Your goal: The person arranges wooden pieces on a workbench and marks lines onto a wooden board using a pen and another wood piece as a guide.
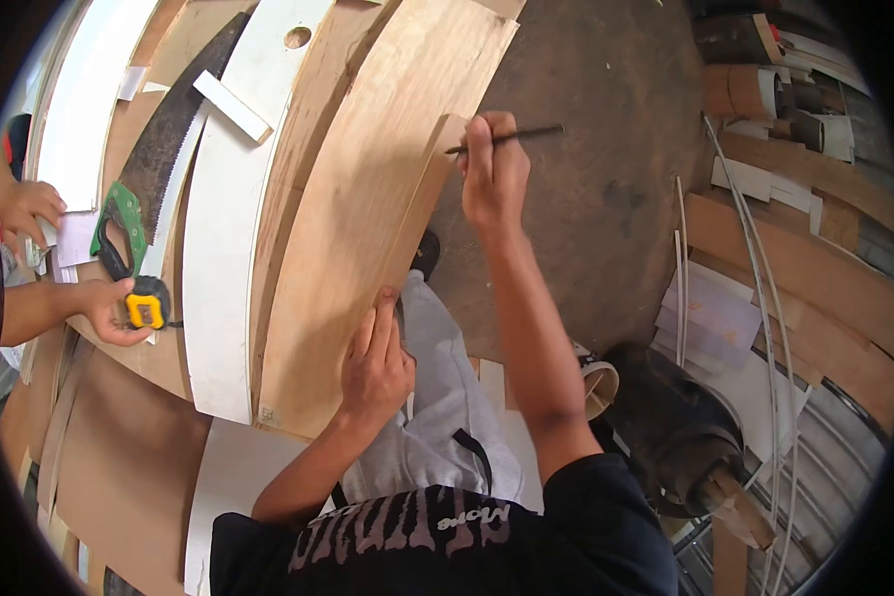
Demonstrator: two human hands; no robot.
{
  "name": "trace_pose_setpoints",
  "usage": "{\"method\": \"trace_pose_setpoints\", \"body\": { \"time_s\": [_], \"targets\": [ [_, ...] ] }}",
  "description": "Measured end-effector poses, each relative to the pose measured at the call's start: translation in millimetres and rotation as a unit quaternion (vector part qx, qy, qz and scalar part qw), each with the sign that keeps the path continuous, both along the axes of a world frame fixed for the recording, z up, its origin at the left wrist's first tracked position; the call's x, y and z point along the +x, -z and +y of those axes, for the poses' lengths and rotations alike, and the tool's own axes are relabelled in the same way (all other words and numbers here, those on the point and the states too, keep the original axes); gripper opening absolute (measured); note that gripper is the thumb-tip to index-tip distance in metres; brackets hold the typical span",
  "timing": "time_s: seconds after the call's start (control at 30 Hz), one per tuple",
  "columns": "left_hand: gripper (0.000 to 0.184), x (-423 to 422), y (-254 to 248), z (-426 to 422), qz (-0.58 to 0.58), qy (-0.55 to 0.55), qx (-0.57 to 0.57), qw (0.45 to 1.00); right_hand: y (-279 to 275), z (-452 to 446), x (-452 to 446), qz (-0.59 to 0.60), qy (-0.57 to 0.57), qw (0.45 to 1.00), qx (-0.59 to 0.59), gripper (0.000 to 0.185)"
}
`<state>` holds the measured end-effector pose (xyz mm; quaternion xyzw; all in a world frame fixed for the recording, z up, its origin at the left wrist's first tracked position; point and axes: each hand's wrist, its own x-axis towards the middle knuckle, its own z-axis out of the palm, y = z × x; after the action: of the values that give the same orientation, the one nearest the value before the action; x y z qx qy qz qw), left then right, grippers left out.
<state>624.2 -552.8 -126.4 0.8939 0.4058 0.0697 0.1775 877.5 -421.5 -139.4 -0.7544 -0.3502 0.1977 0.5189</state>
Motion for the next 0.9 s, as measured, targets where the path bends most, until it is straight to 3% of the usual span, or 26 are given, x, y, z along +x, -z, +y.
{"method": "trace_pose_setpoints", "body": {
  "time_s": [0.07,0.13,0.17,0.23,0.73,0.9],
  "targets": [
    [0.061,1,-3,1,-0.018,-0.012,-0.003,1.000,-9,21,9,-0.017,-0.044,0.997,-0.056,0.033],
    [0.061,2,-6,1,-0.028,-0.021,-0.019,0.999,-9,37,18,-0.158,-0.115,0.980,-0.023,0.029],
    [0.060,3,-7,1,-0.036,-0.028,-0.032,0.998,-4,43,23,-0.158,-0.117,0.980,-0.024,0.029],
    [0.061,3,-7,1,-0.042,-0.029,-0.036,0.998,-1,52,30,-0.272,-0.170,0.947,-0.024,0.030],
    [0.063,1,-9,-2,-0.056,-0.036,-0.079,0.995,-11,56,11,-0.340,-0.249,0.899,-0.119,0.026],
    [0.062,6,-8,-10,-0.033,-0.053,-0.084,0.995,-11,27,-10,-0.335,-0.295,0.892,-0.067,0.029]
  ]
}}
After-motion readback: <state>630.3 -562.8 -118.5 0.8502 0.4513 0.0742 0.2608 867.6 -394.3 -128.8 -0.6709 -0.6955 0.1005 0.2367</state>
